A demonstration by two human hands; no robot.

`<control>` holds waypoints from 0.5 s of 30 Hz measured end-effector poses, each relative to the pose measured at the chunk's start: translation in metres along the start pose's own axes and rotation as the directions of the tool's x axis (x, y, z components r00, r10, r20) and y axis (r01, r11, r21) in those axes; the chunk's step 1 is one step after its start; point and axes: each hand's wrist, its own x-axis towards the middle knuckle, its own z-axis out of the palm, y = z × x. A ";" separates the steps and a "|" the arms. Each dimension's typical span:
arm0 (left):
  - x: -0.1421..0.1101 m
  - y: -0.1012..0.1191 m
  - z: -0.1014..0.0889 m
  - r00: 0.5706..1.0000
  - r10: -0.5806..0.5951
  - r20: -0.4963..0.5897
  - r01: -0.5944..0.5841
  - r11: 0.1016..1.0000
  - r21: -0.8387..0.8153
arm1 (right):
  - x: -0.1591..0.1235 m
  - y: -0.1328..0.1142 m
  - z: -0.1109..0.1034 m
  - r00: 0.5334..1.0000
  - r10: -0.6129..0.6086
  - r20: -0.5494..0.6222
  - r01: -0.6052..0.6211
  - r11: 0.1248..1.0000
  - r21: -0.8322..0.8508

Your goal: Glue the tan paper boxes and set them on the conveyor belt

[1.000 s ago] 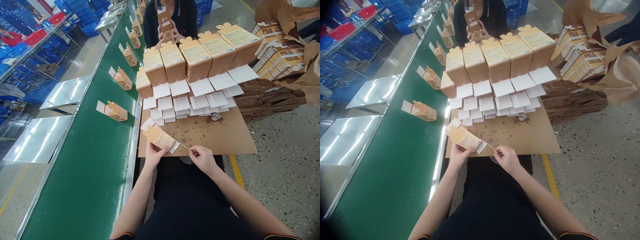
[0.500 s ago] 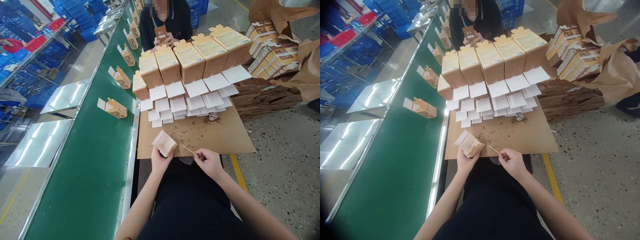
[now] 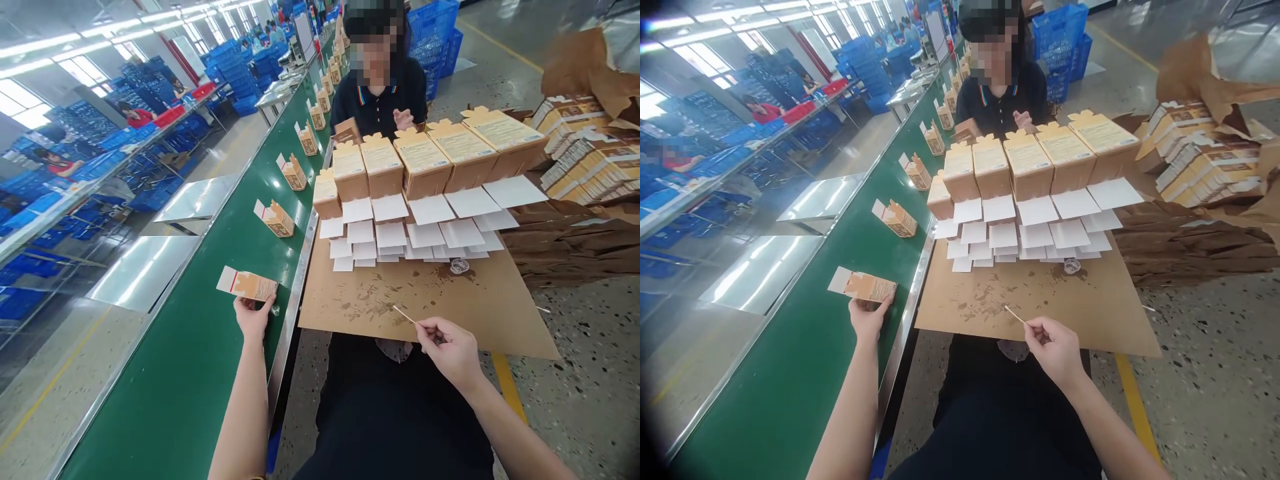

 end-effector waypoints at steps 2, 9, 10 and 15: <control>-0.009 0.001 0.000 0.979 0.152 -0.134 -0.151 0.988 0.018 | 0.000 0.001 -0.006 1.000 0.006 -0.021 -0.006 1.000 -0.011; -0.017 0.095 0.049 0.769 0.593 -0.239 -0.639 0.727 -0.251 | -0.003 -0.003 -0.026 0.988 0.054 -0.146 -0.058 0.998 -0.023; -0.007 0.117 0.064 0.776 0.589 -0.228 -0.631 0.710 -0.312 | -0.003 -0.003 -0.027 0.989 0.049 -0.143 -0.052 0.998 -0.021; 0.063 0.208 0.149 0.920 0.377 0.110 -0.289 0.839 -0.461 | -0.004 -0.008 -0.031 0.985 0.013 -0.175 -0.019 0.999 -0.033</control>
